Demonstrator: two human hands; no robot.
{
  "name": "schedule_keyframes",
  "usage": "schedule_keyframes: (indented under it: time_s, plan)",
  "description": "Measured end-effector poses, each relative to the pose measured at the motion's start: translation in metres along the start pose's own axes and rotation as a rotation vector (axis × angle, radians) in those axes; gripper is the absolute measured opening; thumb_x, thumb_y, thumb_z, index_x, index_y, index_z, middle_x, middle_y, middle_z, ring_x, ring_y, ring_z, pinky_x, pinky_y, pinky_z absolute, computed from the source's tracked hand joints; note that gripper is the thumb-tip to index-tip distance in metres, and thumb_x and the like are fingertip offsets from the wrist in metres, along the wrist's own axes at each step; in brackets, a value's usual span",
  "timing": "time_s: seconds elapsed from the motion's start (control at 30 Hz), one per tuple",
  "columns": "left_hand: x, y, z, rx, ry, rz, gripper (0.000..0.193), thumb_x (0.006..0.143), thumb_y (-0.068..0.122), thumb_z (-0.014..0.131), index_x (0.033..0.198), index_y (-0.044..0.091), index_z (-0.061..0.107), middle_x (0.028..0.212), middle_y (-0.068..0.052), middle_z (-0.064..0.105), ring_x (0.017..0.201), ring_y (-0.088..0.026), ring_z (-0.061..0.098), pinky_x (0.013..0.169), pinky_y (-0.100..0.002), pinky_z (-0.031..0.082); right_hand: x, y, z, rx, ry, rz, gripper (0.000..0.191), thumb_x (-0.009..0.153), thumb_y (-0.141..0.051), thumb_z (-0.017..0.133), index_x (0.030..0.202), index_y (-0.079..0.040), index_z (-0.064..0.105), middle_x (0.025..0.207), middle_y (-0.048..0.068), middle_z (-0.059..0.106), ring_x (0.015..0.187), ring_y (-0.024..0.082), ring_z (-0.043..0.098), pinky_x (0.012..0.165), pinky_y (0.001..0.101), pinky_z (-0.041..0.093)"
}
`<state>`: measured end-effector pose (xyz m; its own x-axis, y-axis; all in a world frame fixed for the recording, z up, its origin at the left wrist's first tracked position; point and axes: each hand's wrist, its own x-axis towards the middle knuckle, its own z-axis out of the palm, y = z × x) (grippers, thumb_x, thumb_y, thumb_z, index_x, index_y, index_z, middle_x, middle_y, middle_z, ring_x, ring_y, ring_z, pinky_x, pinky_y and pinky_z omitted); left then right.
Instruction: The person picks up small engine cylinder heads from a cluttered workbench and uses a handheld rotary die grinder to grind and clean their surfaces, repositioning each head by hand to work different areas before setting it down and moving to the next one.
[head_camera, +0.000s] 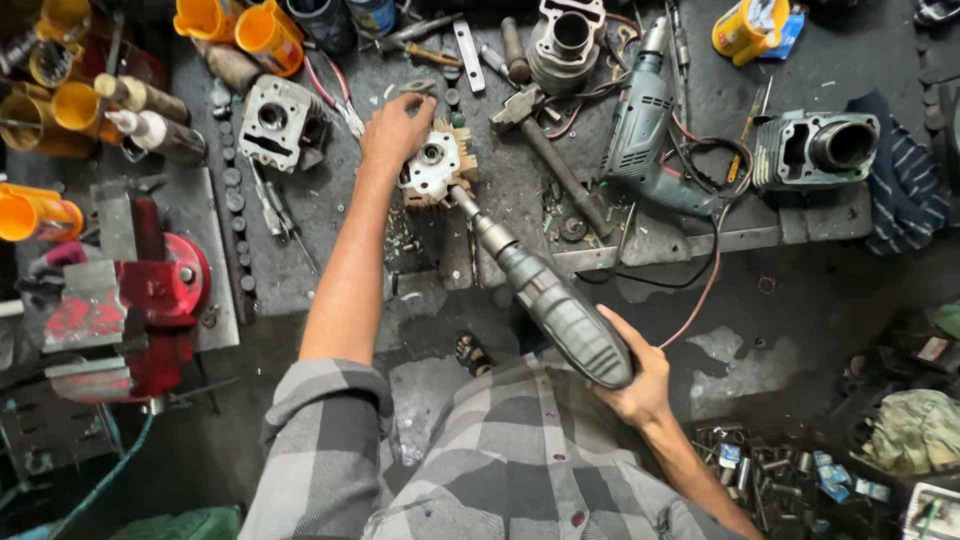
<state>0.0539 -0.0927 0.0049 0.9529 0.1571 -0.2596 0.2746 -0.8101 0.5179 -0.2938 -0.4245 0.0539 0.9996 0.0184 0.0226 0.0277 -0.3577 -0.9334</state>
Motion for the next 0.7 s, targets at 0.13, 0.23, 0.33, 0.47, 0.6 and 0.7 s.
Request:
schedule_keyframes:
  time_s: [0.13, 0.23, 0.33, 0.47, 0.6, 0.7]
  plan:
    - [0.003, -0.001, 0.001, 0.009, 0.023, 0.0, 0.054, 0.088, 0.064, 0.057, 0.126, 0.028, 0.071, 0.12, -0.021, 0.069, 0.115, -0.044, 0.062, 0.098, -0.052, 0.048, 0.01, -0.013, 0.017, -0.063, 0.013, -0.005, 0.081, 0.063, -0.001, 0.077, 0.142, -0.008, 0.059, 0.11, 0.015, 0.078, 0.099, 0.021, 0.079, 0.089, 0.0291, 0.057]
    - [0.006, -0.007, 0.0, -0.012, 0.013, 0.002, 0.054, 0.087, 0.064, 0.057, 0.124, 0.027, 0.072, 0.117, -0.02, 0.071, 0.114, -0.043, 0.064, 0.097, -0.052, 0.05, 0.008, -0.019, 0.024, -0.123, 0.026, 0.008, 0.084, 0.059, -0.001, 0.073, 0.142, -0.008, 0.06, 0.109, 0.015, 0.078, 0.098, 0.022, 0.079, 0.087, 0.0286, 0.058]
    - [0.009, -0.012, 0.003, -0.071, 0.001, 0.079, 0.054, 0.089, 0.061, 0.058, 0.123, 0.023, 0.073, 0.115, -0.021, 0.072, 0.113, -0.042, 0.065, 0.097, -0.05, 0.051, 0.007, -0.02, 0.026, -0.204, 0.066, -0.115, 0.084, 0.057, -0.003, 0.073, 0.14, -0.008, 0.06, 0.112, 0.019, 0.075, 0.101, 0.027, 0.077, 0.088, 0.0316, 0.057]
    - [0.01, -0.018, 0.005, -0.11, 0.008, 0.162, 0.054, 0.092, 0.058, 0.059, 0.124, 0.017, 0.072, 0.116, -0.021, 0.072, 0.113, -0.042, 0.066, 0.097, -0.048, 0.051, 0.012, -0.019, 0.023, -0.333, 0.053, -0.1, 0.085, 0.054, -0.006, 0.075, 0.138, -0.01, 0.063, 0.093, 0.016, 0.073, 0.081, 0.03, 0.073, 0.076, 0.0358, 0.056]
    - [0.011, -0.018, 0.005, -0.091, -0.02, 0.137, 0.055, 0.092, 0.059, 0.057, 0.126, 0.018, 0.071, 0.116, -0.022, 0.071, 0.114, -0.042, 0.065, 0.098, -0.049, 0.05, 0.015, -0.028, 0.019, -0.391, 0.041, -0.06, 0.086, 0.055, -0.005, 0.074, 0.14, -0.013, 0.063, 0.087, 0.016, 0.071, 0.077, 0.031, 0.071, 0.073, 0.0375, 0.056]
    - [0.009, -0.014, 0.003, -0.07, -0.03, 0.13, 0.058, 0.092, 0.063, 0.055, 0.126, 0.02, 0.071, 0.119, -0.019, 0.07, 0.115, -0.041, 0.063, 0.099, -0.049, 0.048, 0.017, -0.044, 0.014, -0.359, 0.03, -0.104, 0.086, 0.056, -0.003, 0.071, 0.141, -0.013, 0.06, 0.101, 0.019, 0.074, 0.088, 0.034, 0.074, 0.078, 0.0376, 0.057]
